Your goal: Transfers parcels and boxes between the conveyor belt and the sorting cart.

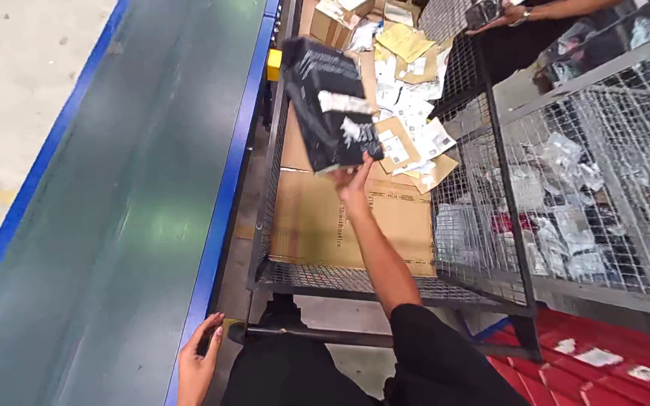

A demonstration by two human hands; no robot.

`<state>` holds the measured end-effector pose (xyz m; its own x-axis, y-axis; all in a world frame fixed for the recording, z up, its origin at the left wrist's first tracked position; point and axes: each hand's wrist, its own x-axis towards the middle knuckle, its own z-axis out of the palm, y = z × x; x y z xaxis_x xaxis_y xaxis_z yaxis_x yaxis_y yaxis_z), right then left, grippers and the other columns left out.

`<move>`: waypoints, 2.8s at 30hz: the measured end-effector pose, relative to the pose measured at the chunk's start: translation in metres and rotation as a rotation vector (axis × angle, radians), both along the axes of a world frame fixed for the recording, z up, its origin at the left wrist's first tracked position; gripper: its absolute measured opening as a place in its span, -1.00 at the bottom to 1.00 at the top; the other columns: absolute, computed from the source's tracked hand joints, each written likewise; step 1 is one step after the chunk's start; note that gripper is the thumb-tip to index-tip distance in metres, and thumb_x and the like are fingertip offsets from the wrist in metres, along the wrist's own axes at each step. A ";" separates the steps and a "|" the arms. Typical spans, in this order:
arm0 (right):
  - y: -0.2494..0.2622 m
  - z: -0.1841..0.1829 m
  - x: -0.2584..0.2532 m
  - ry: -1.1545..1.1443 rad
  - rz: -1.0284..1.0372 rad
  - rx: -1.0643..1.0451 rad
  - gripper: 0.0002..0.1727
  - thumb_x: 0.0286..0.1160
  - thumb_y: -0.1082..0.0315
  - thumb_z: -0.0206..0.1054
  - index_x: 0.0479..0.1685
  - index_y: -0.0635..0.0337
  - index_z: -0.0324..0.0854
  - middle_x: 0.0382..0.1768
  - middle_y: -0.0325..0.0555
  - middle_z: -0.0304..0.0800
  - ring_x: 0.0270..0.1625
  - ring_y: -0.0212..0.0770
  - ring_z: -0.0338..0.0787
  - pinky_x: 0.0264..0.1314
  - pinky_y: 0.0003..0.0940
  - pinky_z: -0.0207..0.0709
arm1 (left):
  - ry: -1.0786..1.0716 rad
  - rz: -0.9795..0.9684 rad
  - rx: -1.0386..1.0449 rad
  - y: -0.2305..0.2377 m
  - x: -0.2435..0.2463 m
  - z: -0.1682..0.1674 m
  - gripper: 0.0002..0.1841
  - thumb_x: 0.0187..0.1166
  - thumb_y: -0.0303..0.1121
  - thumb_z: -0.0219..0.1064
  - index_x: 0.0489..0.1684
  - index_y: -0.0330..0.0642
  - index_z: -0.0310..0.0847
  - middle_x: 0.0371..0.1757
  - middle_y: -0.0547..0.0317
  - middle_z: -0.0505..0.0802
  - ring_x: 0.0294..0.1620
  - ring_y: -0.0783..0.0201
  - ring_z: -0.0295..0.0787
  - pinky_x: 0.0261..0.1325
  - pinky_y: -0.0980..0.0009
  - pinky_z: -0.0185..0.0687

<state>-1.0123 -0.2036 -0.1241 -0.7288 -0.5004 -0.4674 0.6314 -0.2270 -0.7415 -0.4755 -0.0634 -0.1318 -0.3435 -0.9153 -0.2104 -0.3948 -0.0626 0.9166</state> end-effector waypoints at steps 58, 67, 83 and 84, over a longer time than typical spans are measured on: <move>0.205 0.006 0.589 0.167 1.868 0.075 0.01 0.44 0.31 0.55 0.83 0.22 -0.06 0.44 0.22 0.61 0.35 -0.03 0.75 0.45 -0.02 0.65 | 0.358 0.733 0.244 0.195 0.263 0.015 -0.13 0.37 -0.24 0.54 0.70 -0.33 0.15 0.39 0.03 0.74 0.28 0.32 0.78 0.34 0.28 0.77; 0.064 0.092 0.252 0.574 0.940 0.026 -0.59 0.71 0.19 0.24 0.41 0.21 0.52 0.03 -0.09 0.83 0.01 -0.28 0.81 0.14 -0.19 0.72 | 0.273 0.293 0.125 0.098 0.204 0.033 -0.03 0.51 -0.21 0.42 0.90 -0.19 -0.17 0.45 -0.04 0.71 0.22 0.12 0.83 0.30 0.16 0.79; 0.091 -0.030 0.162 0.641 0.776 0.398 -0.45 0.74 0.16 0.23 0.58 0.29 0.37 0.24 0.13 0.80 0.07 -0.05 0.87 0.10 -0.10 0.76 | 0.003 0.274 0.318 0.088 0.155 0.009 -0.24 0.64 -0.21 0.31 0.83 -0.25 0.07 0.51 -0.17 0.68 0.33 0.08 0.78 0.40 0.13 0.68; 0.106 -0.047 0.199 0.746 0.860 0.390 -0.49 0.71 0.22 0.26 0.54 0.30 0.42 0.19 0.14 0.81 0.04 -0.05 0.88 0.11 -0.07 0.78 | -0.027 0.279 0.308 0.089 0.160 0.007 -0.24 0.64 -0.19 0.32 0.82 -0.25 0.10 0.50 -0.18 0.69 0.35 0.05 0.76 0.42 0.09 0.67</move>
